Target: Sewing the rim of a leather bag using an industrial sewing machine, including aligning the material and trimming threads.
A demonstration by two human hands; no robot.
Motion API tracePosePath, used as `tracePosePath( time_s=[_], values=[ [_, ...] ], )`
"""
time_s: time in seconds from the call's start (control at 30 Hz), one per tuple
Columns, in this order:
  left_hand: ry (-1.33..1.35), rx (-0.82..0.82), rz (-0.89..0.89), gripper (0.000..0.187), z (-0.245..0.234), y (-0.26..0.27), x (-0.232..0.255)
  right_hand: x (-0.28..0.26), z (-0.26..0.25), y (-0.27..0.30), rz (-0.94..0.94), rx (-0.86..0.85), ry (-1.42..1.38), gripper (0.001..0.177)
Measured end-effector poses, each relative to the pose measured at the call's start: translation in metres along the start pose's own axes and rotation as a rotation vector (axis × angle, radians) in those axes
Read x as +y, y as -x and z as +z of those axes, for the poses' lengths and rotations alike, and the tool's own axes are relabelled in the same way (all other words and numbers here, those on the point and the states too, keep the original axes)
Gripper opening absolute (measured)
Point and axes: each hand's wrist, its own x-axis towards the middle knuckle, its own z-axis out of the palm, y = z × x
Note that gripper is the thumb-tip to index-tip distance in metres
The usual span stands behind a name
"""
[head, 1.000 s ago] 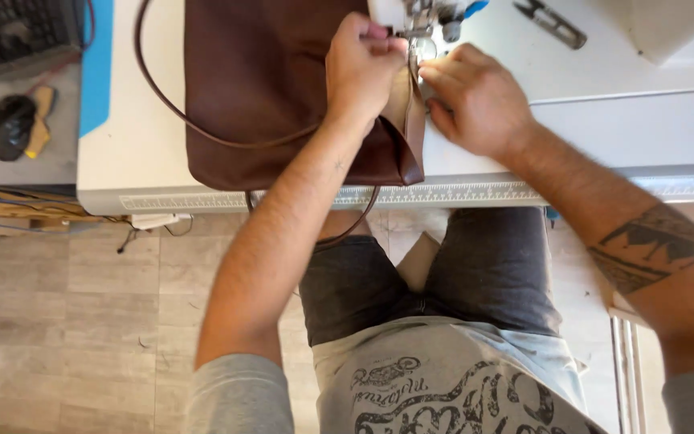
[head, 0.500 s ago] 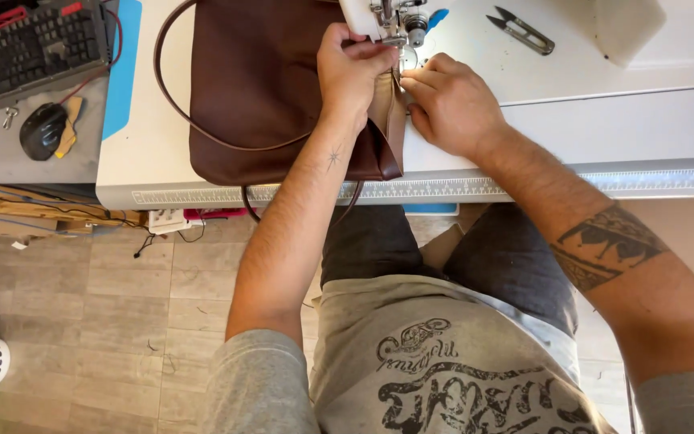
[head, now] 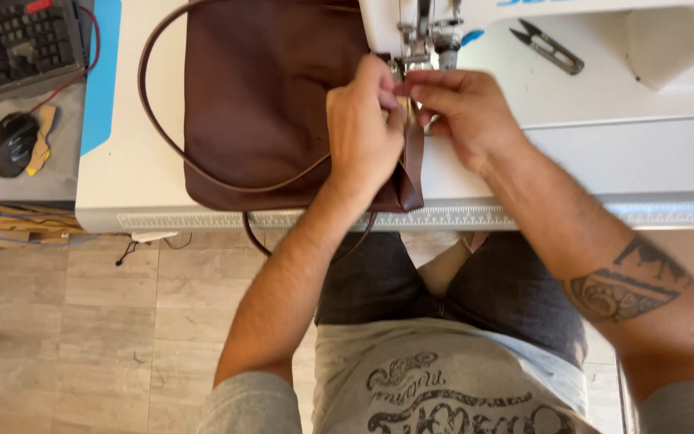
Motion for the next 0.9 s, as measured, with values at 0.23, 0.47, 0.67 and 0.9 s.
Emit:
tracePosePath(
  time_s=[0.23, 0.47, 0.67, 0.9],
  values=[
    [-0.123, -0.063, 0.315, 0.025, -0.004, 0.015, 0.001, 0.025, 0.003, -0.018, 0.057, -0.008, -0.389, 0.019],
    [-0.08, -0.13, 0.391, 0.012, -0.019, 0.012, 0.001, 0.017, -0.002, 0.004, -0.469, -0.016, 0.595, 0.018],
    [-0.225, -0.234, 0.512, 0.008, -0.041, -0.008, -0.029, 0.04, -0.024, 0.052, -0.859, -0.183, 1.154, 0.019],
    [-0.593, -0.549, 0.567, 0.022, -0.034, -0.058, -0.053, 0.009, -0.073, 0.116, -0.851, -0.409, 1.123, 0.021]
  ],
)
